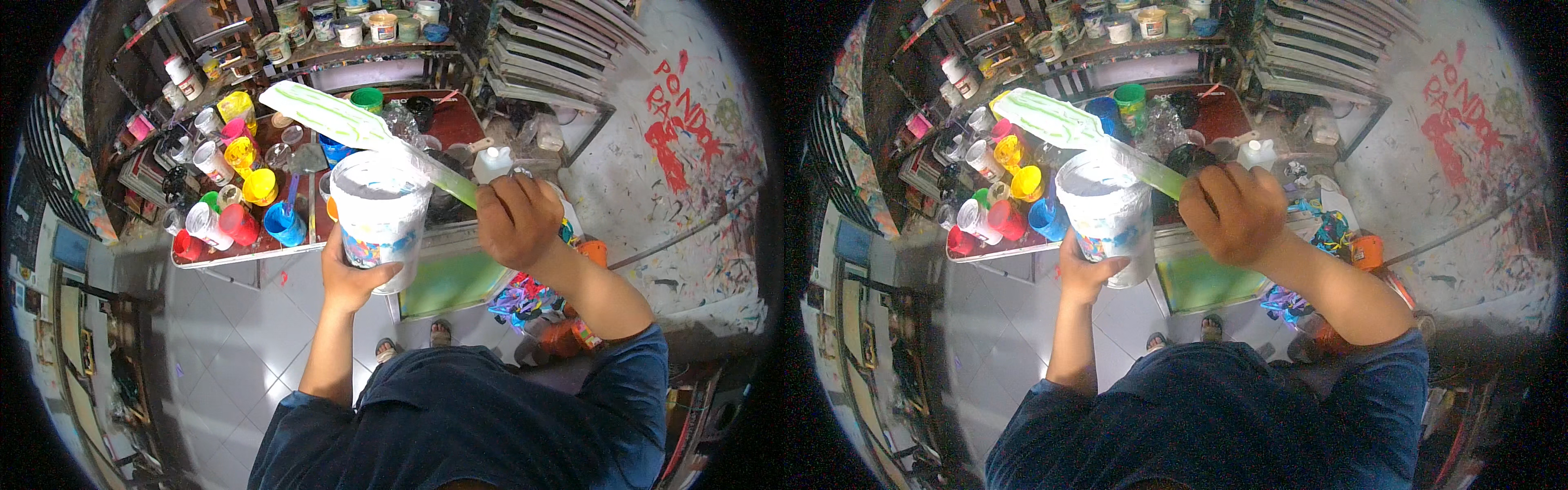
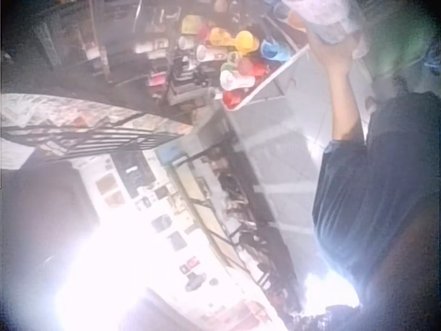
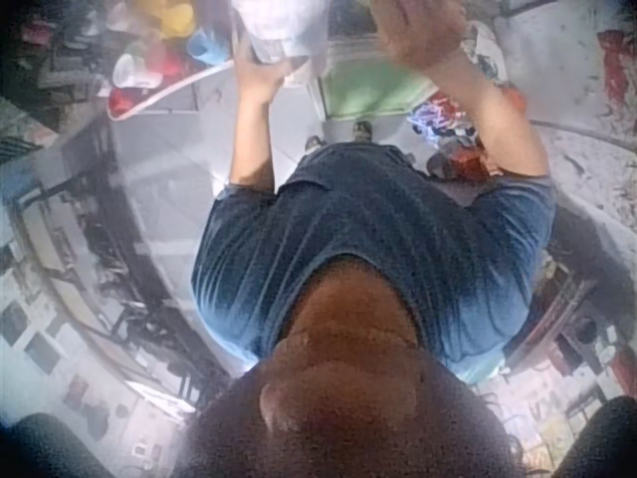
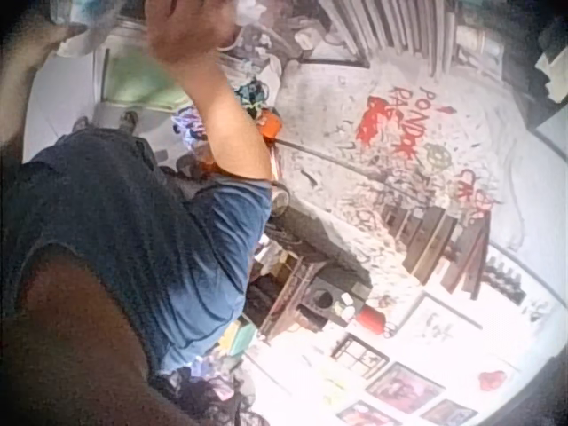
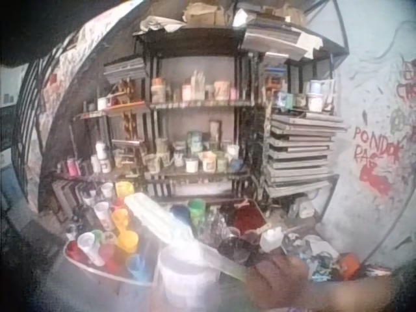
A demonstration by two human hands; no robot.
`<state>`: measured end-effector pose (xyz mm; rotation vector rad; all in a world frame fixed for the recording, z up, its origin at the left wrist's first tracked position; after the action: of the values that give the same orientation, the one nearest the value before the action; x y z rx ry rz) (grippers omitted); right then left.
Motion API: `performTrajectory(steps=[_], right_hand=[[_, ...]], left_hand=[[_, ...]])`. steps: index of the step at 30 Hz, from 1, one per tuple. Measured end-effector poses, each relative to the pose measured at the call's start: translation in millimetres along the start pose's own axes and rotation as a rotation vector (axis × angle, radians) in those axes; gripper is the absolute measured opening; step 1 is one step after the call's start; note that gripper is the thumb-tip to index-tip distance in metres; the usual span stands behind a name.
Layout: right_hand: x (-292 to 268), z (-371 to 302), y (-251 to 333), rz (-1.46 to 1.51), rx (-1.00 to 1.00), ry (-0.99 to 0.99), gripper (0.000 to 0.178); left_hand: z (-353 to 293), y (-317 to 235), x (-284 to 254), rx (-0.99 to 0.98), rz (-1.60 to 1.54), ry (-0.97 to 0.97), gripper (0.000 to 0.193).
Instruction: The person mixes dark paint in a small container using a stick, then scrapes white paint from a larger container into a smaller one using a spatula. Finally, the person picks up a black t-shirt and places it on a heat press machine.
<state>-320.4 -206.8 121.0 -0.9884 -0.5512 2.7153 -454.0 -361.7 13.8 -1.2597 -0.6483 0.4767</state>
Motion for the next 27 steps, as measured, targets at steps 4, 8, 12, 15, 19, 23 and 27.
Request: performTrajectory(steps=[4,8,12,15,19,23,27], right_hand=[[-2.7,-0.4,-3.8,0.069,0.096,-0.023,0.014],[4.9,-4.9,-12.0,0.638,0.572,0.032,0.005],[29.4,-23.2,-3.2,1.829,1.249,0.031,0.016],[34.9,-26.0,19.4,2.509,1.353,-0.008,0.018],[39.9,-27.4,40.5,2.610,1.365,0.012,0.020],[34.9,-25.5,43.2,2.481,1.434,0.074,0.019],[32.9,-31.5,46.5,2.478,1.426,0.085,0.020]], left_hand=[[-0.1,-3.1,3.3,0.039,0.017,0.009,0.070],[0.1,-5.1,6.0,0.004,-0.029,-0.010,0.071],[4.2,4.2,4.3,0.078,0.087,-0.021,0.072],[6.9,3.4,7.1,0.101,0.147,-0.054,0.075],[9.1,-1.0,9.9,0.159,0.140,-0.105,0.076],[6.8,2.1,1.7,0.226,0.142,-0.189,0.076],[8.1,4.1,-8.9,0.301,0.257,-0.242,0.075]])
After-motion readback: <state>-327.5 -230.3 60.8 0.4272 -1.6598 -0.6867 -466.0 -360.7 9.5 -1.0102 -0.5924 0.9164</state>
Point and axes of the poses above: each hand's wrist, its own z-axis towards the middle knuckle, its own x-axis out of the palm, y = z × x, the point moved 3 cm from there along z, towards the middle knuckle, and after that the axes turned 6 degrees about y, right-handed, at the moved point
